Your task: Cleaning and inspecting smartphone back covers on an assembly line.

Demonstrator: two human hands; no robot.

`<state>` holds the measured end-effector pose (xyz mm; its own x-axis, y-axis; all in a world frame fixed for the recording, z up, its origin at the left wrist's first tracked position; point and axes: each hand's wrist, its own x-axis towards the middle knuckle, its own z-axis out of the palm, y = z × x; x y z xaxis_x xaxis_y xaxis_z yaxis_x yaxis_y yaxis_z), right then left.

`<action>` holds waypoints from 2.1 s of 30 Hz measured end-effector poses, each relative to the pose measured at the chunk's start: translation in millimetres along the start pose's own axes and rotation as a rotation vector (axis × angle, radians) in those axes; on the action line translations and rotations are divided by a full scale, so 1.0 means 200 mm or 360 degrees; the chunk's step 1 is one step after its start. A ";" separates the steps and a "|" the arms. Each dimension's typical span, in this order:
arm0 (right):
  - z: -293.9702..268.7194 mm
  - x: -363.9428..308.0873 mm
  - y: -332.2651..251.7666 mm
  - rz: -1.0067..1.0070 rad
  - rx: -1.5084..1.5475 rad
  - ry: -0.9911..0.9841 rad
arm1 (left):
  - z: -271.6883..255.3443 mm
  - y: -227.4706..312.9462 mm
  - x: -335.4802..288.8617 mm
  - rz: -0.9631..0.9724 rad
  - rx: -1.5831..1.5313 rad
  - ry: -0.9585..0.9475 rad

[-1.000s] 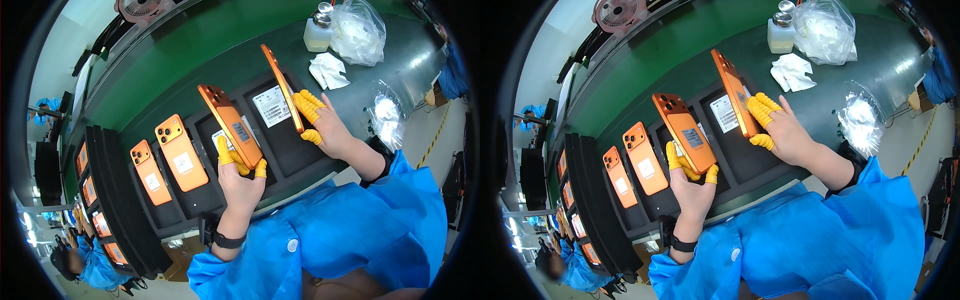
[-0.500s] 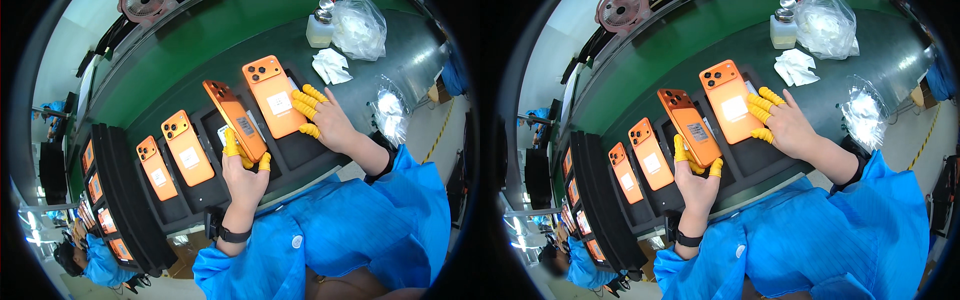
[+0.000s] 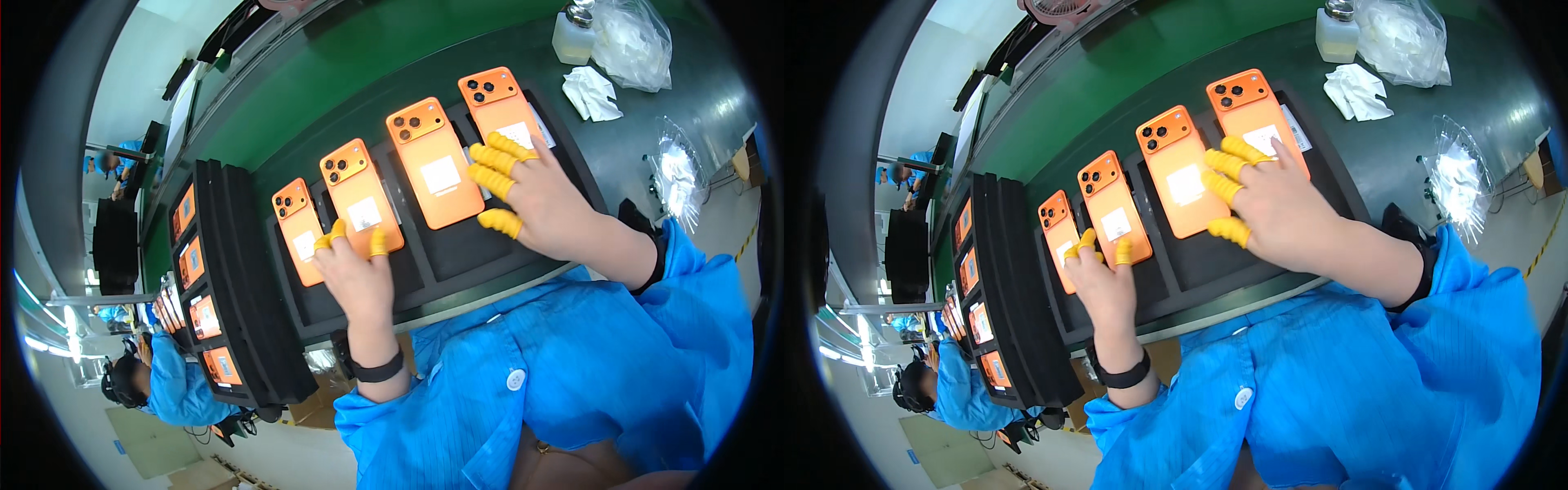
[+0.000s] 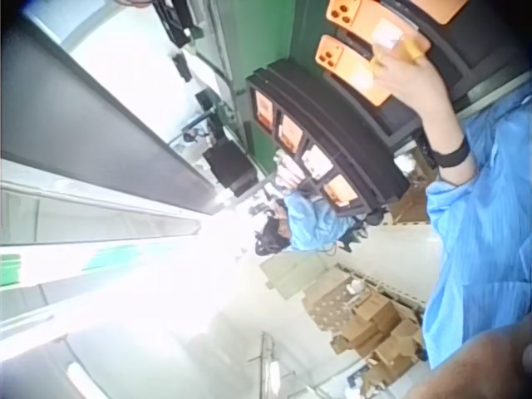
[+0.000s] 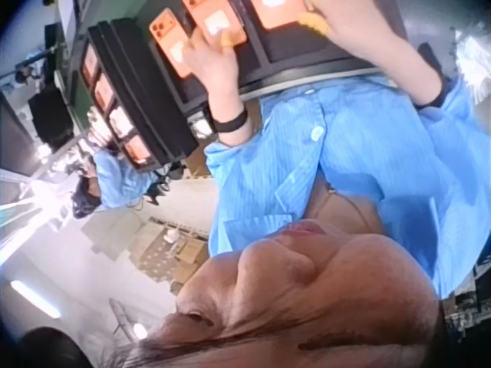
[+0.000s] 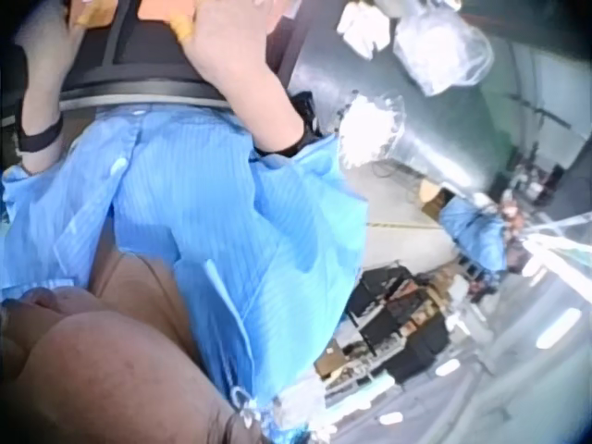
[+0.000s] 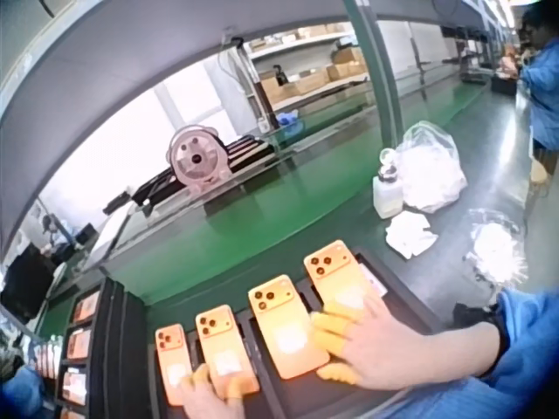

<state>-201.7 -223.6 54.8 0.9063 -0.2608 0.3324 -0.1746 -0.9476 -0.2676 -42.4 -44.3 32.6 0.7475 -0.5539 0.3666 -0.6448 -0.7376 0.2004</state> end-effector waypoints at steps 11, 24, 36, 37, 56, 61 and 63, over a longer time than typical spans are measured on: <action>0.19 0.33 -0.41 0.0008 -0.0121 -0.0570 | -0.04 -0.37 0.04 -0.0253 0.0304 -0.0167; 0.35 0.37 -0.49 0.0040 -0.0436 -0.0605 | -0.05 -0.41 -0.02 -0.0172 0.0306 -0.0115; 0.44 0.34 -0.45 0.0045 -0.0245 -0.0441 | -0.13 -0.42 0.05 -0.0038 0.0449 -0.0472; 0.45 0.34 -0.44 0.0068 -0.0245 -0.0439 | -0.11 -0.42 0.06 -0.0015 0.0447 -0.0478; 0.47 0.33 -0.49 -0.0215 0.0295 0.0241 | -0.21 -0.61 0.00 -0.0188 -0.0697 -0.0444; 0.47 0.33 -0.49 -0.0224 0.0273 0.0102 | -0.12 -0.67 0.00 -0.0363 -0.0815 -0.0283; 0.48 0.34 -0.49 -0.0284 0.0256 0.0222 | -0.13 -0.64 0.01 -0.0323 -0.0687 -0.0316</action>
<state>-86.9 -130.4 16.9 0.8537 -0.1261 0.5053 0.0563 -0.9422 -0.3303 37.4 60.0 30.5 0.8532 -0.5098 0.1102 -0.4592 -0.6343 0.6219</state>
